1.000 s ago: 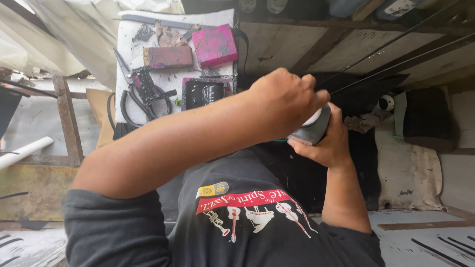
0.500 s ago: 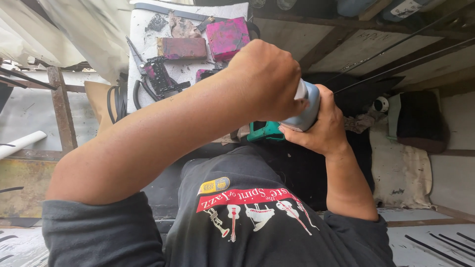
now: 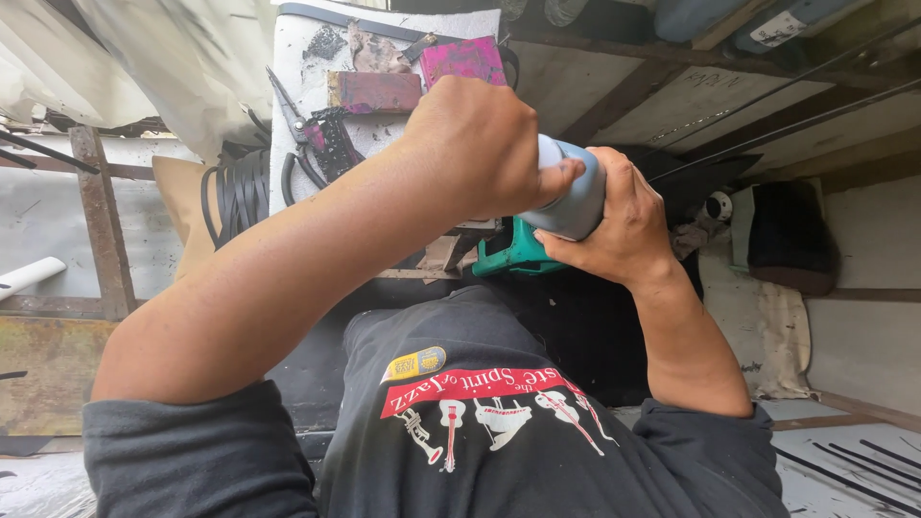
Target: The person pours a dark liquid from a gray bottle into a small pink container, then adds water from a plastic bottle and stirs the mixture with a small stick. The person repeats adding water and stirring several times to blend the contents.
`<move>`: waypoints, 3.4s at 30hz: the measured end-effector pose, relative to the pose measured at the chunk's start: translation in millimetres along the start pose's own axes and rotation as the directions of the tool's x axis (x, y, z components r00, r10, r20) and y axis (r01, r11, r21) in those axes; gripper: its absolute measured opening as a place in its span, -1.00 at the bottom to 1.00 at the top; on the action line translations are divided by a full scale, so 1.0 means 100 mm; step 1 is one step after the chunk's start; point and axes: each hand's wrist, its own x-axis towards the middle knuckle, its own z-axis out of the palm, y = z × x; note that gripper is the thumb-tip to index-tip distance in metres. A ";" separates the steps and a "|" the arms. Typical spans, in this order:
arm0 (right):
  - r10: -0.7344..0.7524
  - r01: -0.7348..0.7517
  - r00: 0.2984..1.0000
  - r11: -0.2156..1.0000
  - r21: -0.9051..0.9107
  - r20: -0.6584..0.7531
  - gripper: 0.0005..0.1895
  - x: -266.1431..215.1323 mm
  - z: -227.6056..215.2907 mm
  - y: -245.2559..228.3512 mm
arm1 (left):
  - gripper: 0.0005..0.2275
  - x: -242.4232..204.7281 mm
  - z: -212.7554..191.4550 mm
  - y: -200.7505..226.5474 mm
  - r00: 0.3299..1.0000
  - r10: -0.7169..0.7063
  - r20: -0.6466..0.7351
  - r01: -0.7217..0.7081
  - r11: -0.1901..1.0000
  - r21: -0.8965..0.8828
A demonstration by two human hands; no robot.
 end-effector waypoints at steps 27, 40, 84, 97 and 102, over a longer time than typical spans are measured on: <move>-0.309 0.305 0.949 0.866 -0.396 0.054 -0.14 0.42 -0.06 -0.09 | -0.53 -0.64 0.41 -0.94 0.980 -0.094 -0.176 -0.017 0.839 -0.544; -0.558 0.504 0.821 0.610 -0.611 0.120 -0.50 0.81 -0.10 -0.38 | -0.49 -1.18 0.97 -1.13 0.896 -0.289 -0.338 -0.065 0.668 -0.741; -0.553 0.500 0.821 0.576 -0.647 0.142 -0.56 0.91 -0.03 -0.42 | -0.42 -0.98 1.10 -1.09 0.846 -0.221 -0.486 -0.200 0.712 -0.673; -0.576 0.507 0.805 0.540 -0.672 0.144 -0.46 0.94 -0.02 -0.40 | -0.39 -0.90 1.09 -1.04 0.843 -0.212 -0.494 -0.212 0.713 -0.668; -0.569 0.501 0.810 0.548 -0.670 0.141 -0.40 0.94 -0.05 -0.39 | -0.45 -0.89 1.06 -1.02 0.840 -0.217 -0.498 -0.217 0.707 -0.674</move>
